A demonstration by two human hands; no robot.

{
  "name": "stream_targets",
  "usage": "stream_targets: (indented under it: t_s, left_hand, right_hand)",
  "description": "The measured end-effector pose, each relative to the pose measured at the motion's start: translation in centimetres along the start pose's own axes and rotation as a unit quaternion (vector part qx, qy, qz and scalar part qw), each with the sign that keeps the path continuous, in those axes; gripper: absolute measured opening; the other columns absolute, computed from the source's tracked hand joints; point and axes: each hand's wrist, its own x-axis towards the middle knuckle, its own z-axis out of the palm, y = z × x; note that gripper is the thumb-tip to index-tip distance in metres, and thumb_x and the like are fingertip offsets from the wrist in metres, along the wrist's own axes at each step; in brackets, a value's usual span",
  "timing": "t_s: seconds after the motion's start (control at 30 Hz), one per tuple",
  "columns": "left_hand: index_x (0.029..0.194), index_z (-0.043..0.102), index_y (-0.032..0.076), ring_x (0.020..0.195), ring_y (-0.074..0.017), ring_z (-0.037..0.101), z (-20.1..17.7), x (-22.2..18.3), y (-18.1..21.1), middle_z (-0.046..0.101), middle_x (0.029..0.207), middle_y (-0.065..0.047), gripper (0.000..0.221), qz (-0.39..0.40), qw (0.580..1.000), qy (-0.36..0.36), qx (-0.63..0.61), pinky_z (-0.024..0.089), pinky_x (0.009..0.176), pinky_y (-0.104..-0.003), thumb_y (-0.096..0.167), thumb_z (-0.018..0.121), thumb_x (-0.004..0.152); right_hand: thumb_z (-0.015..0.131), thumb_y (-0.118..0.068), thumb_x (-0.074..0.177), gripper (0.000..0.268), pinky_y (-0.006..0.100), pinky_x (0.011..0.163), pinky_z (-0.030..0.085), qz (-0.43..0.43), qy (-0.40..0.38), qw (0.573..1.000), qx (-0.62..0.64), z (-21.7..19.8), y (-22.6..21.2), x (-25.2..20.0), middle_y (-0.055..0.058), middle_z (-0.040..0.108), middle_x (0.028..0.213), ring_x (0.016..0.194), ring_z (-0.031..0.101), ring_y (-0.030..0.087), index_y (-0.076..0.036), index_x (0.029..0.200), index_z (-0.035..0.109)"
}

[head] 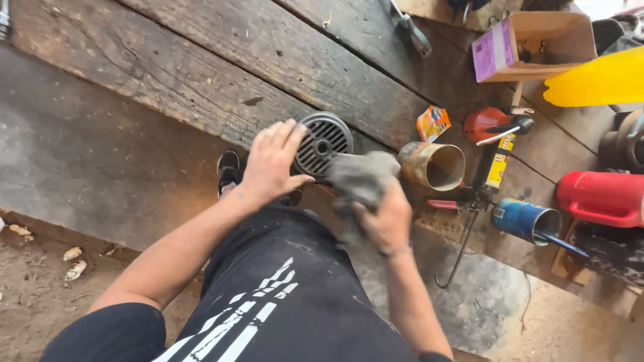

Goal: Cleaning a motor casing with a brush and cloth and then fitting it onto a motor assembly.

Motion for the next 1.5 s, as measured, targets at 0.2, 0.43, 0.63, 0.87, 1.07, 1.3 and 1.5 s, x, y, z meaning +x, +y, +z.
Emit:
stream_targets:
  t_s: [0.2, 0.43, 0.63, 0.87, 1.07, 1.3, 1.5]
  left_hand:
    - [0.156, 0.043, 0.008, 0.138, -0.0313, 0.046, 1.5, -0.5, 1.2, 0.049, 0.152, -0.012, 0.112, -0.048, 0.997, -0.055, 0.029, 0.03, 0.119, -0.051, 0.019, 0.082, 0.051]
    - [0.157, 0.042, 0.011, 0.135, -0.027, 0.045, 0.9, -0.3, 0.8, 0.049, 0.151, -0.007, 0.096, -0.034, 0.999, -0.031, 0.025, 0.03, 0.118, -0.047, 0.015, 0.074, 0.066]
    - [0.156, 0.044, 0.01, 0.133, -0.0299, 0.049, 1.7, -0.2, 0.5, 0.05, 0.15, -0.01, 0.12, -0.057, 0.998, -0.021, -0.021, 0.033, 0.116, -0.051, 0.053, 0.089, 0.053]
    - [0.153, 0.047, 0.009, 0.134, -0.0287, 0.048, 2.5, 0.1, -0.2, 0.052, 0.148, -0.009, 0.126, -0.049, 0.998, -0.027, -0.012, 0.033, 0.117, -0.051, 0.062, 0.087, 0.045]
    - [0.153, 0.047, 0.009, 0.133, -0.0291, 0.049, 1.7, 0.1, 0.0, 0.052, 0.147, -0.01, 0.126, -0.033, 0.999, -0.022, -0.012, 0.033, 0.117, -0.051, 0.063, 0.088, 0.047]
    - [0.151, 0.048, 0.006, 0.135, -0.0334, 0.047, 0.4, 0.8, 1.0, 0.053, 0.146, -0.015, 0.122, -0.022, 0.999, -0.028, -0.002, 0.029, 0.119, -0.055, 0.06, 0.091, 0.051]
    - [0.159, 0.036, 0.028, 0.152, -0.0458, 0.024, -0.9, 4.2, 4.3, 0.024, 0.167, -0.018, 0.133, 0.122, 0.974, -0.175, 0.078, 0.024, 0.117, -0.073, 0.057, 0.096, 0.045]
  right_hand:
    - [0.059, -0.05, 0.097, 0.047, 0.045, 0.081, 0.051, -0.17, 0.071, 0.977, -0.103, 6.6, -6.1, 6.9, 0.008, 0.058, 0.104, 0.094, 0.062, 0.032, -0.014, 0.125, 0.059]
    - [0.069, -0.082, 0.073, 0.088, 0.043, 0.088, 0.048, -0.246, -0.003, 0.964, -0.103, 7.0, -6.6, 7.0, 0.007, 0.059, 0.117, 0.105, 0.063, 0.03, -0.011, 0.125, 0.06]
    - [0.08, -0.034, 0.079, 0.04, 0.049, 0.082, 0.052, -0.226, 0.046, 0.966, -0.12, 5.7, -5.9, 13.6, 0.014, 0.06, 0.095, 0.09, 0.062, 0.038, -0.009, 0.107, 0.065]
    - [0.079, -0.042, 0.078, 0.047, 0.043, 0.089, 0.055, -0.237, -0.005, 0.964, -0.12, 6.7, -5.6, 12.0, 0.007, 0.063, 0.102, 0.101, 0.067, 0.03, -0.018, 0.117, 0.065]
    - [0.076, -0.053, 0.079, 0.047, 0.042, 0.082, 0.058, -0.182, 0.001, 0.972, -0.149, 6.7, -6.3, 10.2, 0.001, 0.062, 0.096, 0.096, 0.067, 0.025, -0.024, 0.113, 0.062]
    - [0.073, -0.051, 0.092, 0.051, 0.05, 0.089, 0.058, 0.022, 0.148, 0.989, 0.009, 7.1, 2.0, 13.7, 0.011, 0.069, 0.114, 0.108, 0.069, 0.034, -0.019, 0.129, 0.059]
    - [0.062, -0.062, 0.096, 0.092, 0.053, 0.123, 0.032, 0.26, 0.034, 0.919, 0.294, 4.8, -0.5, 5.3, 0.039, 0.045, 0.149, 0.144, 0.04, 0.046, 0.01, 0.15, 0.042]
